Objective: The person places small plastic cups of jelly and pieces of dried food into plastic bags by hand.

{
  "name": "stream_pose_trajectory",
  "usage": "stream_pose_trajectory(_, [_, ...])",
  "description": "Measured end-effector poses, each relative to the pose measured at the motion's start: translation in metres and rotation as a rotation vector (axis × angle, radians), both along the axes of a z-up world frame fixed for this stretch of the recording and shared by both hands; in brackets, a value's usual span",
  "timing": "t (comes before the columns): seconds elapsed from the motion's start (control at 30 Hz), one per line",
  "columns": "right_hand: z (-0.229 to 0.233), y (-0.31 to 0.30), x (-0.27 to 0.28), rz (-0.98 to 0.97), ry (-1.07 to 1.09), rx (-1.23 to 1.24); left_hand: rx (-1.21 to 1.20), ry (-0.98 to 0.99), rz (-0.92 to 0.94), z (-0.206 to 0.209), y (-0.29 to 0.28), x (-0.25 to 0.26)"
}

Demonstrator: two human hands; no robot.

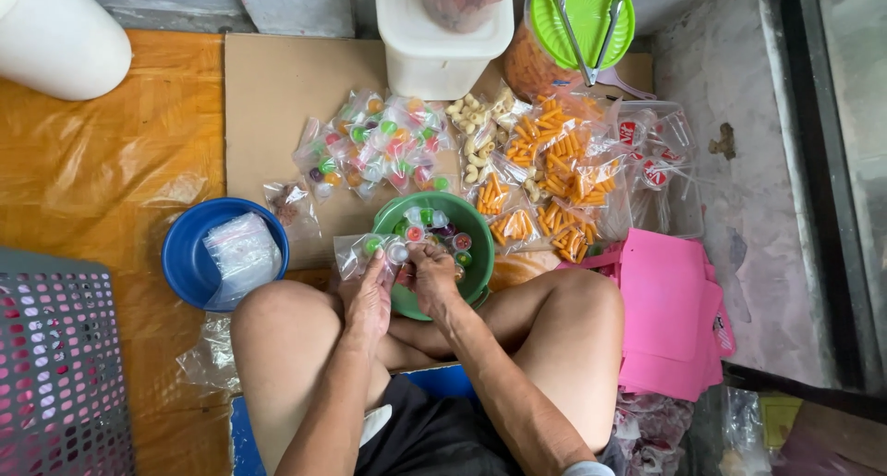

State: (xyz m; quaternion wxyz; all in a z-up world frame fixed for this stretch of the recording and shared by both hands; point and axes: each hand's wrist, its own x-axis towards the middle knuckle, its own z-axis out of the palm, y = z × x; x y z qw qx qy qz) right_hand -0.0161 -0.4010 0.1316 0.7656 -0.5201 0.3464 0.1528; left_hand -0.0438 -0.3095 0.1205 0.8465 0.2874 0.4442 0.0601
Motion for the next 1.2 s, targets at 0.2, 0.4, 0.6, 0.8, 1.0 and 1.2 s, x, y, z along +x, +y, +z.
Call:
stream_pose_trajectory(0.2, [0.067, 0.034, -0.021, -0.002, -0.316, -0.300, 0.057, -0.027, -0.012, -0.004, 0.010, -0.006])
stream_pose_trajectory(0.4, [0.039, 0.025, -0.022, 0.088, -0.342, -0.364, 0.105, -0.018, 0.021, 0.002, 0.008, -0.002])
stream_pose_trajectory(0.6, [0.033, 0.011, -0.018, 0.015, -0.344, -0.250, -0.040, -0.029, 0.079, -0.009, 0.009, -0.002])
stream_pose_trajectory(0.8, [0.013, 0.007, -0.020, 0.067, -0.362, -0.232, -0.064, -0.013, 0.051, -0.009, 0.004, -0.002])
stream_pose_trajectory(1.0, [0.034, 0.005, -0.017, 0.009, -0.353, -0.171, -0.086, -0.010, 0.065, -0.020, 0.007, 0.000])
stream_pose_trajectory(1.2, [0.028, -0.007, -0.016, -0.040, -0.310, -0.182, -0.151, -0.031, 0.055, 0.013, 0.008, 0.006])
